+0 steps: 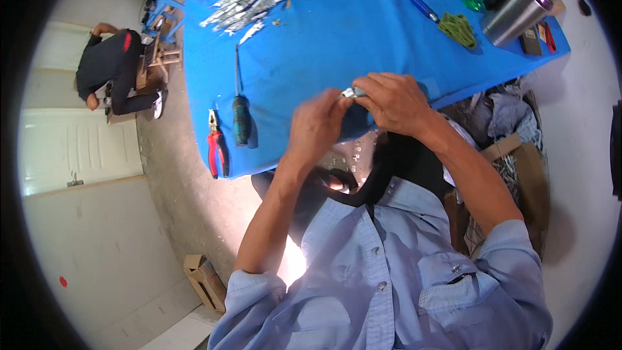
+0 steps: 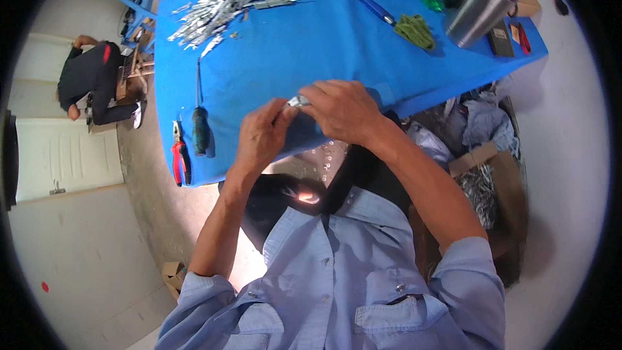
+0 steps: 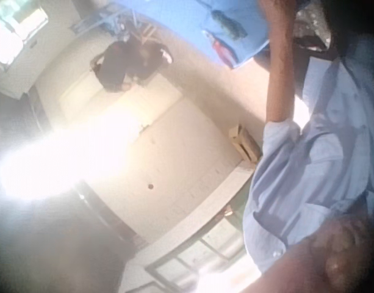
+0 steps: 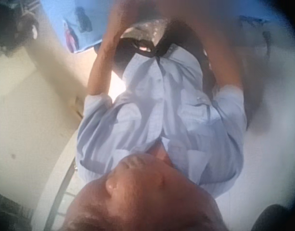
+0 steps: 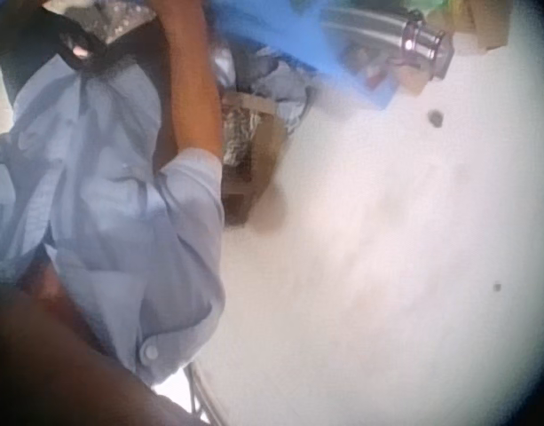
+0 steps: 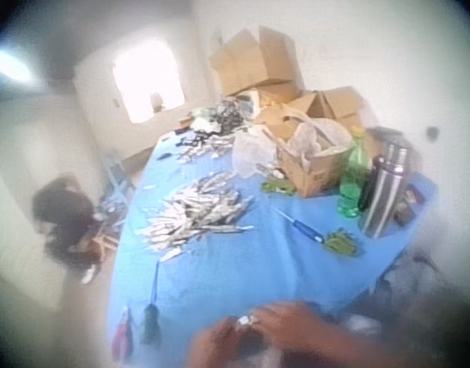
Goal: The person uses a screwdriver and pliers to handle metal parts on a table, then holds a component with their legs and cuts it with a hacksaw.
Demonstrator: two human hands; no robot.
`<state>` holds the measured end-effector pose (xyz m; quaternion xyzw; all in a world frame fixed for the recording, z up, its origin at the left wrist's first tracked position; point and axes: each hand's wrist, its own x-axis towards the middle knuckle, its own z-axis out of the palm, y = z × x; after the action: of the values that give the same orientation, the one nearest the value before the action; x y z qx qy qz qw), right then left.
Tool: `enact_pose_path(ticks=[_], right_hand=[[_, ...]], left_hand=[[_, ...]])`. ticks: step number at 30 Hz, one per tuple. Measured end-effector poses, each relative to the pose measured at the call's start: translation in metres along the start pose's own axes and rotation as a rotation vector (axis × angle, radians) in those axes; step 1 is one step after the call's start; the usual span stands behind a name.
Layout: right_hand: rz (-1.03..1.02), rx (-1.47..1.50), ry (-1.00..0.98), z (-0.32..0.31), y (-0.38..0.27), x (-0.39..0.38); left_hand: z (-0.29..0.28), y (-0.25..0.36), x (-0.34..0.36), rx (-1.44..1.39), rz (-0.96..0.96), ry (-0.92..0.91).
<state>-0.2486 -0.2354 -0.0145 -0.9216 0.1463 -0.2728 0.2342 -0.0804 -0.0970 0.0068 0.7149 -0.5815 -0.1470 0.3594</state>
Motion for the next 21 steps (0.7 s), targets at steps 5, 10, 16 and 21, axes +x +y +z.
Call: enact_pose_path(ticks=[5,10,16,21], right_hand=[[-0.005,-0.019,0.035,-0.002,0.002,-0.003],[-0.015,0.012,0.058,0.006,0.003,-0.005],[-0.045,-0.013,0.072,0.007,0.007,-0.006],[-0.042,-0.012,0.039,0.006,0.008,-0.005]], left_hand=[[0.008,0.000,0.000,0.028,0.001,0.046],[0.012,0.002,-0.006,-0.032,-0.041,0.106],[0.016,0.011,-0.010,-0.010,-0.089,0.120],[0.015,0.008,-0.009,-0.019,-0.061,0.139]])
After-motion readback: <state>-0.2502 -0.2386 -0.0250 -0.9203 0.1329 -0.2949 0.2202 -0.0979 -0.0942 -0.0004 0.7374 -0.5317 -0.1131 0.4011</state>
